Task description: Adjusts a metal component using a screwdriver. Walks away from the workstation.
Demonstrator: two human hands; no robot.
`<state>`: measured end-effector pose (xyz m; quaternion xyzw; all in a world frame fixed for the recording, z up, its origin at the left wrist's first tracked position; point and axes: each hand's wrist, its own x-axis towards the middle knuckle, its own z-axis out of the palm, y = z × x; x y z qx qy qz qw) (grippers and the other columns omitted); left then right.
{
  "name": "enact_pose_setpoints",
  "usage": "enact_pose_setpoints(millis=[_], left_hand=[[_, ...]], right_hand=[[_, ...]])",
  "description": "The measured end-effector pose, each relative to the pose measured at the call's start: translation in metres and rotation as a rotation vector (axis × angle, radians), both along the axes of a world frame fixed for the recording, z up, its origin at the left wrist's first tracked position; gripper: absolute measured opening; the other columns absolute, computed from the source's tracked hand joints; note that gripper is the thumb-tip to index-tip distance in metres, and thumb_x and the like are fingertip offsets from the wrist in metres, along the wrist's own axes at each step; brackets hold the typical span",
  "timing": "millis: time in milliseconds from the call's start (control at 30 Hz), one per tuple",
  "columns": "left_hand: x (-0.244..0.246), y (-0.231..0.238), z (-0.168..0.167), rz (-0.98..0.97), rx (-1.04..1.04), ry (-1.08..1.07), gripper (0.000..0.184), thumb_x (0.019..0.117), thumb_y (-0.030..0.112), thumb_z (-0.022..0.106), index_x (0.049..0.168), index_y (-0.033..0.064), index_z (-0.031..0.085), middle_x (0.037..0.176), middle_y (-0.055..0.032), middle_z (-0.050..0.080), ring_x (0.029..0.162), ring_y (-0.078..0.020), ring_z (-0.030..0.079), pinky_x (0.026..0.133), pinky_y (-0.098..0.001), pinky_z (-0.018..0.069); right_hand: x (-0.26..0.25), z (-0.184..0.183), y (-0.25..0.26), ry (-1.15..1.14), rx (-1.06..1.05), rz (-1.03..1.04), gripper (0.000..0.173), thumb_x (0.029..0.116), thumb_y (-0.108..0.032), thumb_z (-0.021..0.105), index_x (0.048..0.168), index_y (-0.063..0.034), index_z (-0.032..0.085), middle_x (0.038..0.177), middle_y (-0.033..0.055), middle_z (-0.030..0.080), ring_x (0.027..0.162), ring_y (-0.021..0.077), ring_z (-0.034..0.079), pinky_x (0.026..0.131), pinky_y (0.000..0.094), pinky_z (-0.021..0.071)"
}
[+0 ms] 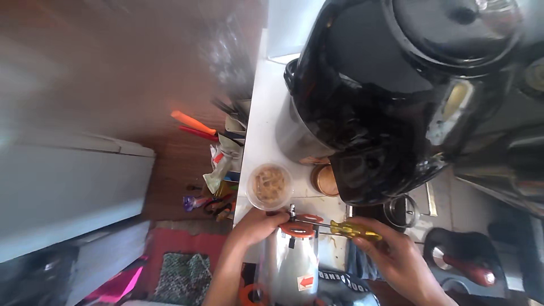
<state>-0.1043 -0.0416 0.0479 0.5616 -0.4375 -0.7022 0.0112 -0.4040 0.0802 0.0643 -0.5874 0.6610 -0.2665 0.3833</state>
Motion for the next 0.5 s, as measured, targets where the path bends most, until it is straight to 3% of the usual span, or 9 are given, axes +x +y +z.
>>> enact_pose_setpoints(millis=[500], left_hand=[[-0.0041,0.0084,-0.0008,0.09,-0.062,-0.067,0.012,0.0924,0.027,0.071,0.093,0.0161,0.077,0.091,0.0054,0.074,0.089,-0.004,0.068,0.083,-0.0292,0.0555]], right_hand=[[-0.001,-0.0022,-0.0016,0.028,0.022,-0.01,0.034,0.0963,-0.047,0.066,0.122,-0.0262,0.073,0.106,-0.007,0.075,0.07,0.0001,0.066,0.056,0.0195,0.0554]])
